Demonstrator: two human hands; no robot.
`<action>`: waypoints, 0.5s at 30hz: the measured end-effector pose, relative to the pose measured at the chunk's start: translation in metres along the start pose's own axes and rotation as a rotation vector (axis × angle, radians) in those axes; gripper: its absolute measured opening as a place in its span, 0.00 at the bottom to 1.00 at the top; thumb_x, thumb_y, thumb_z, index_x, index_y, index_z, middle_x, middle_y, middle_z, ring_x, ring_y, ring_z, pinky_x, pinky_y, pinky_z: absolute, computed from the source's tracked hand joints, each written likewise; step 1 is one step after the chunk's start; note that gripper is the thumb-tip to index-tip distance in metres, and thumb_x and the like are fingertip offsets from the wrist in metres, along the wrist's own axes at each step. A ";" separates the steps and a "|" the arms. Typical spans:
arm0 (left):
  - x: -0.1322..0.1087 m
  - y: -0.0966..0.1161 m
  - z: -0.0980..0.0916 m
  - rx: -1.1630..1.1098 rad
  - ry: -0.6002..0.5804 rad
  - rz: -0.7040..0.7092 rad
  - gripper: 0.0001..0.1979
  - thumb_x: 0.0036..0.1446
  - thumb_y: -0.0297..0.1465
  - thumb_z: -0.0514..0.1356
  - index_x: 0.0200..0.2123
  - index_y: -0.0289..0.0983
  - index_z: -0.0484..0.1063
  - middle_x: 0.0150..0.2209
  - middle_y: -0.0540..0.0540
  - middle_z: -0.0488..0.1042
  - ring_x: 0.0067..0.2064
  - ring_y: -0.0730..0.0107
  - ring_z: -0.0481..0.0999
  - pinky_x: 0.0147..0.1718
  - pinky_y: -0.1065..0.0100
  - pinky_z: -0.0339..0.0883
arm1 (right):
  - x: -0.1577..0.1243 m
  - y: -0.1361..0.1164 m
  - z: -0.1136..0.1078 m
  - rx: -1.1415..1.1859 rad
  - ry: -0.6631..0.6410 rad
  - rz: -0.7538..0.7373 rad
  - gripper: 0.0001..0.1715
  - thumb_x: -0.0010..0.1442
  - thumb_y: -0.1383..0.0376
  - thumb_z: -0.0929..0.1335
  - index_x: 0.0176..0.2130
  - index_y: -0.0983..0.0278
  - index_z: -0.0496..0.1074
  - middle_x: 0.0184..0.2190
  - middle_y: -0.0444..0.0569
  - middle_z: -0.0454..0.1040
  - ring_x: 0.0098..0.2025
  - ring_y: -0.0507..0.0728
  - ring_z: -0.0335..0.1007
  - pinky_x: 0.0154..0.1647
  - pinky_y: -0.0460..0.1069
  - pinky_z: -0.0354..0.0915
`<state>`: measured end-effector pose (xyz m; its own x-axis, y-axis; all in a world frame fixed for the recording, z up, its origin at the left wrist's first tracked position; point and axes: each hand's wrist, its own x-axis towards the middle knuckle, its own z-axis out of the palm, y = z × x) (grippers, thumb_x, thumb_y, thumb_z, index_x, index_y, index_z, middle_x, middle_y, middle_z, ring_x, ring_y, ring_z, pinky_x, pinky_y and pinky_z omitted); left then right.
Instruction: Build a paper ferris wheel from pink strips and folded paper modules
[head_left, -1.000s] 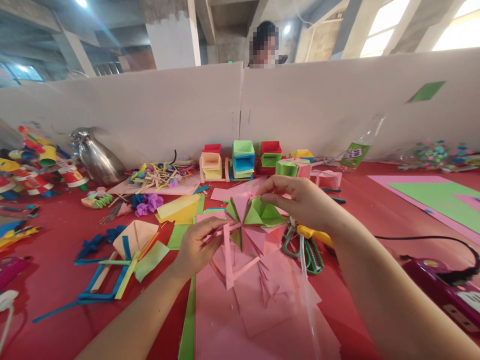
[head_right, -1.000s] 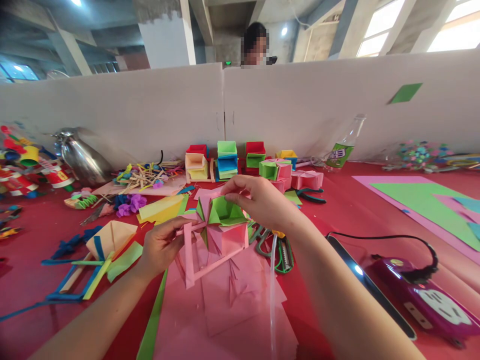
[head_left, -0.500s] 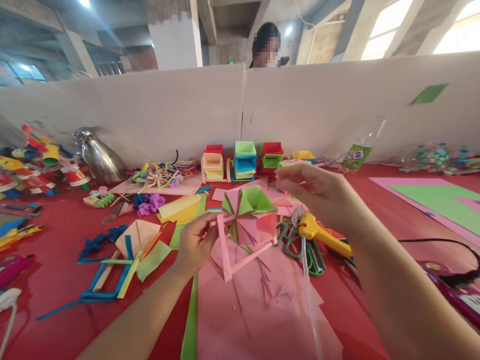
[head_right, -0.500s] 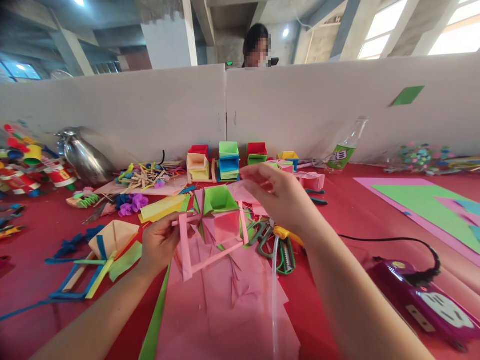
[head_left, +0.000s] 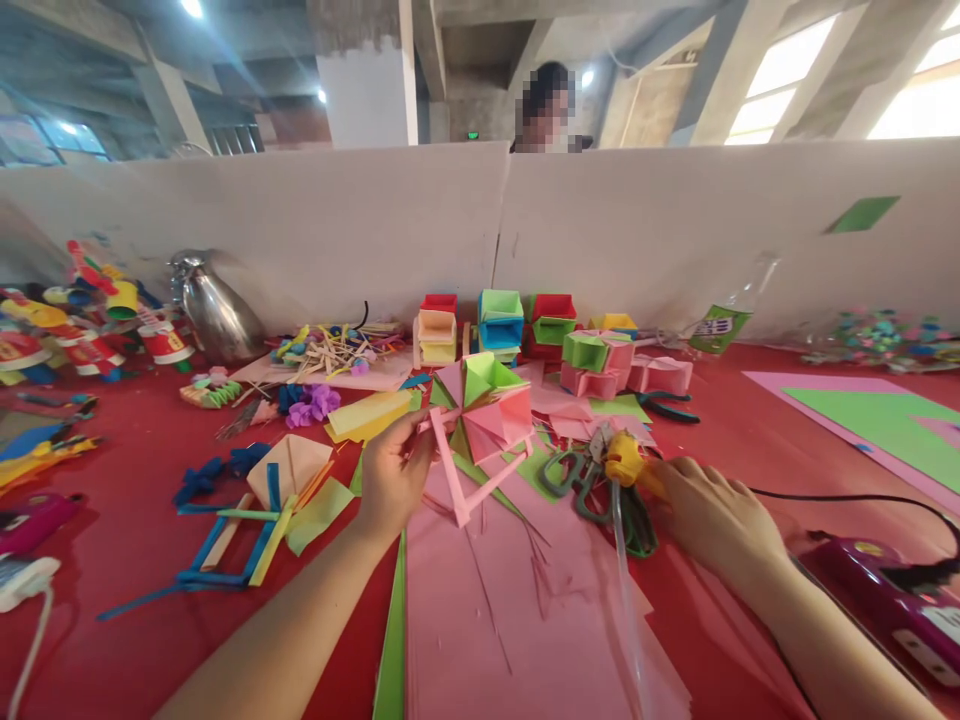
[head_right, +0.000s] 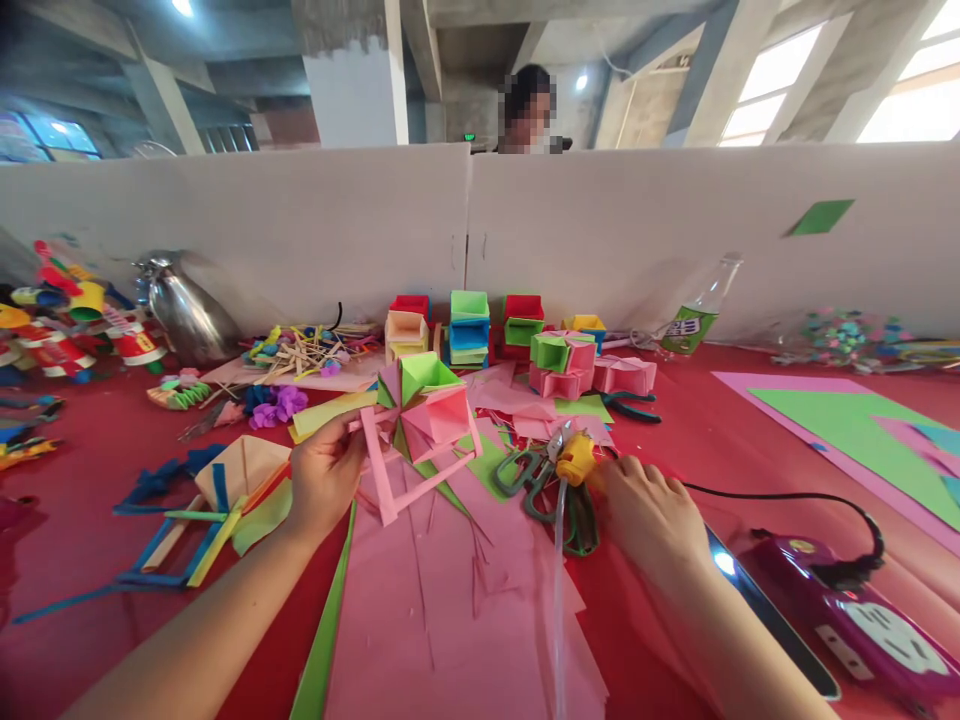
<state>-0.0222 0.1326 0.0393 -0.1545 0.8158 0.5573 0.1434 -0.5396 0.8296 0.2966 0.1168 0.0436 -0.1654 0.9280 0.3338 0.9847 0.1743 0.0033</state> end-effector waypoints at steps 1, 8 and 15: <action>0.001 0.001 -0.001 0.026 0.003 0.014 0.14 0.57 0.36 0.56 0.43 0.36 0.73 0.36 0.45 0.79 0.34 0.68 0.78 0.33 0.71 0.72 | 0.001 0.000 0.002 0.034 0.024 0.000 0.05 0.50 0.65 0.62 0.30 0.54 0.66 0.30 0.55 0.68 0.32 0.69 0.68 0.29 0.59 0.56; 0.007 0.004 -0.007 0.327 0.080 0.226 0.11 0.57 0.30 0.56 0.41 0.35 0.74 0.36 0.44 0.78 0.36 0.67 0.77 0.35 0.71 0.70 | 0.012 -0.005 0.002 0.194 0.193 0.200 0.10 0.51 0.64 0.64 0.36 0.53 0.63 0.36 0.58 0.67 0.34 0.65 0.67 0.27 0.55 0.56; 0.008 0.004 -0.005 0.435 0.109 0.336 0.09 0.56 0.26 0.56 0.40 0.36 0.74 0.34 0.46 0.78 0.33 0.71 0.78 0.33 0.74 0.71 | -0.001 -0.063 -0.044 0.490 0.577 -0.243 0.07 0.51 0.66 0.68 0.34 0.59 0.66 0.33 0.47 0.64 0.29 0.53 0.64 0.23 0.47 0.59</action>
<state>-0.0278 0.1358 0.0466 -0.1279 0.5752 0.8080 0.5886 -0.6116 0.5286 0.2376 0.0904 0.0846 -0.1857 0.5520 0.8129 0.7663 0.5992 -0.2318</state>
